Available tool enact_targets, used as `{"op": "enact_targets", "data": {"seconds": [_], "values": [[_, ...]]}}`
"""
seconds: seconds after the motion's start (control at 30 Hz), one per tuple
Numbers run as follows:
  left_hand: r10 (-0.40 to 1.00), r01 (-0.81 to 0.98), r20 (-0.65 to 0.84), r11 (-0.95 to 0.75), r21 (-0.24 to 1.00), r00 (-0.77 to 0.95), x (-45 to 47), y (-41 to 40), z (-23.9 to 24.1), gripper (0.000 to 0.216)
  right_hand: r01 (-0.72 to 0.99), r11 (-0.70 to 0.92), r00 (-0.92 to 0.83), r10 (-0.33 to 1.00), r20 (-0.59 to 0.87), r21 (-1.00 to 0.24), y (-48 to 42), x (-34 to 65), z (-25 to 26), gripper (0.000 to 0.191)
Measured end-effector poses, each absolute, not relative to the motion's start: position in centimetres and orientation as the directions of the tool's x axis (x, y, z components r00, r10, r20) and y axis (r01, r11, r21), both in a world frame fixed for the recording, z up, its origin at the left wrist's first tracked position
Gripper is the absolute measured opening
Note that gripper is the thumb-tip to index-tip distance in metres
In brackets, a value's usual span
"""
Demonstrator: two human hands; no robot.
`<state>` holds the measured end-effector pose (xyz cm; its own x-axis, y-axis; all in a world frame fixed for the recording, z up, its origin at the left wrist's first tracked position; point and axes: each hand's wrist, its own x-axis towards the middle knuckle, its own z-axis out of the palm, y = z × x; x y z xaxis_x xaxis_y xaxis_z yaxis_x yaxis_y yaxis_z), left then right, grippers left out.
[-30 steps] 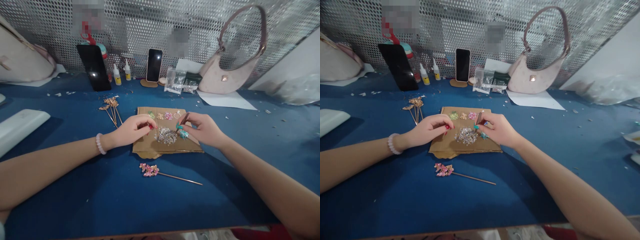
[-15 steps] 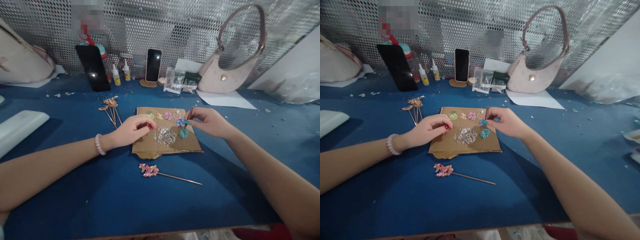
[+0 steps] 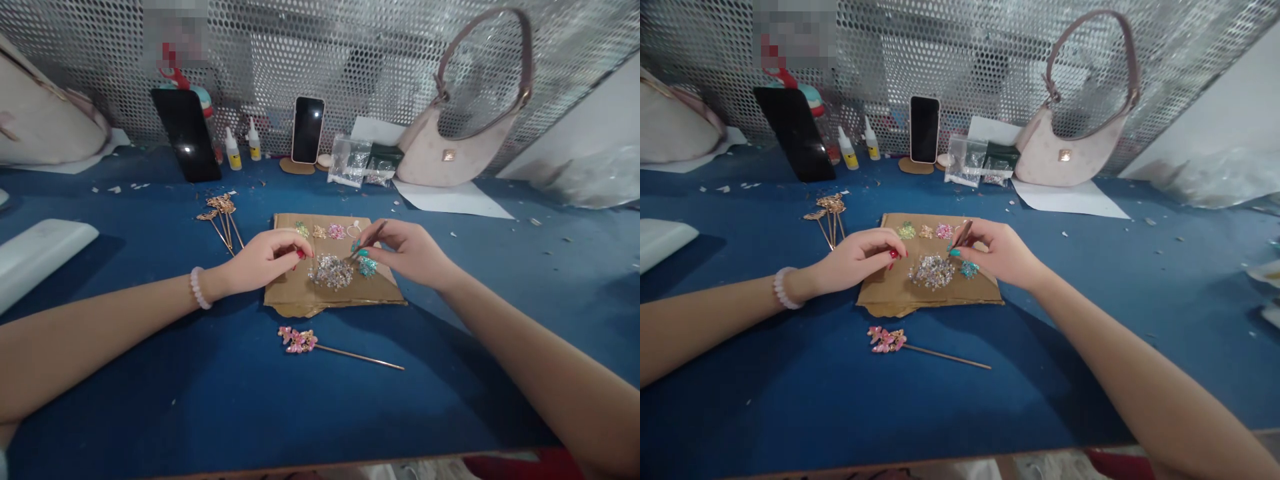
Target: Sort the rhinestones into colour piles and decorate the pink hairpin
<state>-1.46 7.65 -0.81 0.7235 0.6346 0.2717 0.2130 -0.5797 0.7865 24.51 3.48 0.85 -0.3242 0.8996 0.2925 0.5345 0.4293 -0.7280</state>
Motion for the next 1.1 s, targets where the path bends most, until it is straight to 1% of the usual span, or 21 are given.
{"op": "enact_targets", "data": {"seconds": [0.07, 0.17, 0.37, 0.5, 0.7, 1.1], "values": [[0.637, 0.204, 0.264, -0.564, 0.800, 0.725, -1.5, 7.6, -0.8, 0.018, 0.506, 0.437, -0.356, 0.891, 0.281, -0.743, 3.1, 23.8, 0.8, 0.015], [0.638, 0.201, 0.261, -0.558, 0.805, 0.724, -1.4, 7.6, -0.8, 0.018, 0.501, 0.460, -0.387, 0.877, 0.285, -0.733, 2.8, 22.9, 0.5, 0.014], [0.646, 0.215, 0.259, -0.559, 0.801, 0.718, -1.3, 7.7, -1.0, 0.019, 0.590, 0.391, -0.213, 0.919, 0.331, -0.707, 2.3, 21.0, -0.1, 0.006], [0.643, 0.223, 0.264, -0.573, 0.789, 0.719, -1.4, 7.7, -1.0, 0.020, 0.610, 0.371, -0.161, 0.923, 0.348, -0.700, 2.1, 19.9, -0.2, 0.006], [0.626, 0.231, 0.273, -0.603, 0.763, 0.731, -1.4, 7.7, -0.8, 0.020, 0.613, 0.375, -0.179, 0.923, 0.340, -0.696, 2.1, 19.6, -0.2, 0.005], [0.614, 0.231, 0.284, -0.622, 0.748, 0.736, -1.3, 7.8, -0.8, 0.019, 0.656, 0.400, -0.219, 0.912, 0.346, -0.639, 2.0, 19.6, -0.2, 0.008]]}}
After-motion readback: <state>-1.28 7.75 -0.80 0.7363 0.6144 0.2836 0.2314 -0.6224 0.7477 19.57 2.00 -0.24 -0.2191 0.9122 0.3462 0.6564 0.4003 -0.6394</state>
